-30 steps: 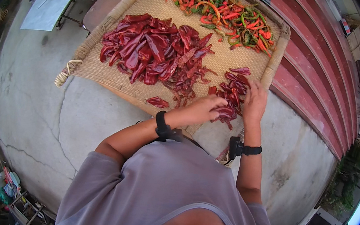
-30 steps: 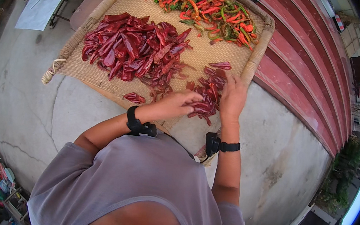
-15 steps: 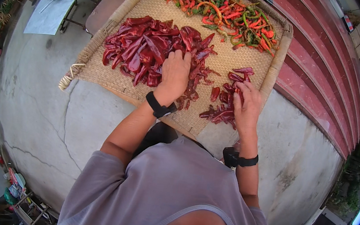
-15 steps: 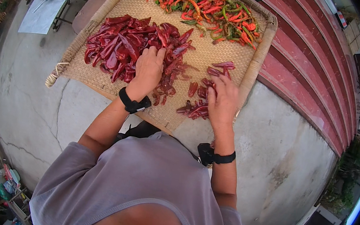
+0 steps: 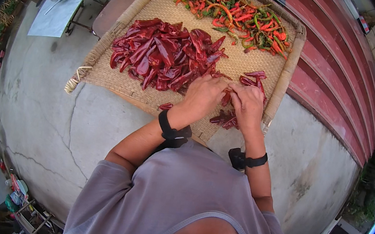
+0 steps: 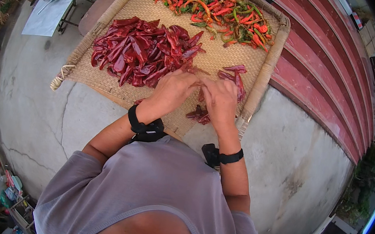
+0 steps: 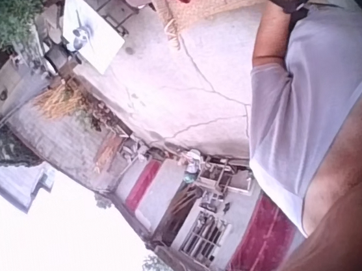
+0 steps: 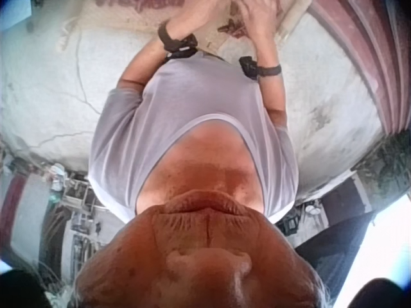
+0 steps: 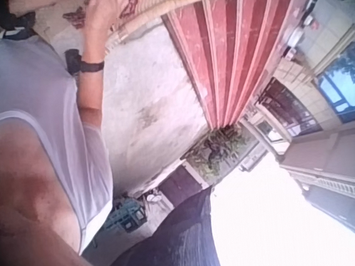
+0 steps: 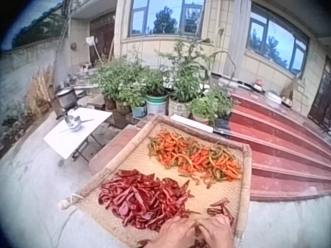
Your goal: Sorting and arranging dried red chilies on a large flat tray.
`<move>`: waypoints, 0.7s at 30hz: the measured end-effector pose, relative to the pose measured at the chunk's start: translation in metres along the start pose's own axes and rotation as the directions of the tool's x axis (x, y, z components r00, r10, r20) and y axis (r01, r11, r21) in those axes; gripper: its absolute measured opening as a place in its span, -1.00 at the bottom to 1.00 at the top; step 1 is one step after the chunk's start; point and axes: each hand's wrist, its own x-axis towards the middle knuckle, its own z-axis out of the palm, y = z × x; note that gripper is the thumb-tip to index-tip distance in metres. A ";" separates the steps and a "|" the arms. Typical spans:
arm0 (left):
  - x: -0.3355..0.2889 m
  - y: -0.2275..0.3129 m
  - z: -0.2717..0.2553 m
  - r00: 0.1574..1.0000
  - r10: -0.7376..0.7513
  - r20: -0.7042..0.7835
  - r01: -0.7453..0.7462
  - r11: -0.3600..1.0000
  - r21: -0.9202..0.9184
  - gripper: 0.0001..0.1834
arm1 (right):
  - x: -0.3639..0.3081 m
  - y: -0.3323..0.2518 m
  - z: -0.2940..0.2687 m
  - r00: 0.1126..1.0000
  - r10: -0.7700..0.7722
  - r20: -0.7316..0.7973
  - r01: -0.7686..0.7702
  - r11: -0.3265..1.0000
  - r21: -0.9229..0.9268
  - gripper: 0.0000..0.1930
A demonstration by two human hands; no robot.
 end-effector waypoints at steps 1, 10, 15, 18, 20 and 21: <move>-0.002 -0.002 0.000 0.998 -0.045 -0.041 0.047 0.998 0.052 -0.68 | -0.002 0.006 -0.001 0.999 0.024 0.037 -0.025 1.000 0.006 -0.68; -0.002 -0.044 0.013 0.971 -0.237 -0.012 0.225 0.905 0.361 -0.71 | -0.021 0.074 0.002 0.978 0.206 -0.020 -0.191 0.864 -0.466 -0.66; -0.001 -0.020 -0.004 0.984 -0.167 -0.068 0.172 0.983 0.071 -0.75 | -0.004 0.032 -0.008 0.964 0.264 -0.014 -0.264 0.959 -0.101 -0.55; 0.007 -0.003 0.004 0.993 -0.116 -0.009 0.116 0.993 -0.029 -0.76 | 0.003 0.007 -0.006 0.989 0.101 0.108 -0.124 0.964 0.234 -0.56; 0.012 -0.003 0.006 0.999 -0.036 -0.001 0.036 0.994 -0.105 -0.72 | 0.003 0.005 -0.002 0.981 0.138 0.134 -0.170 0.948 0.268 -0.61; 0.015 -0.003 0.005 0.999 -0.032 0.001 0.032 0.994 -0.102 -0.72 | 0.002 0.007 0.000 0.970 0.201 0.136 -0.233 0.928 0.289 -0.64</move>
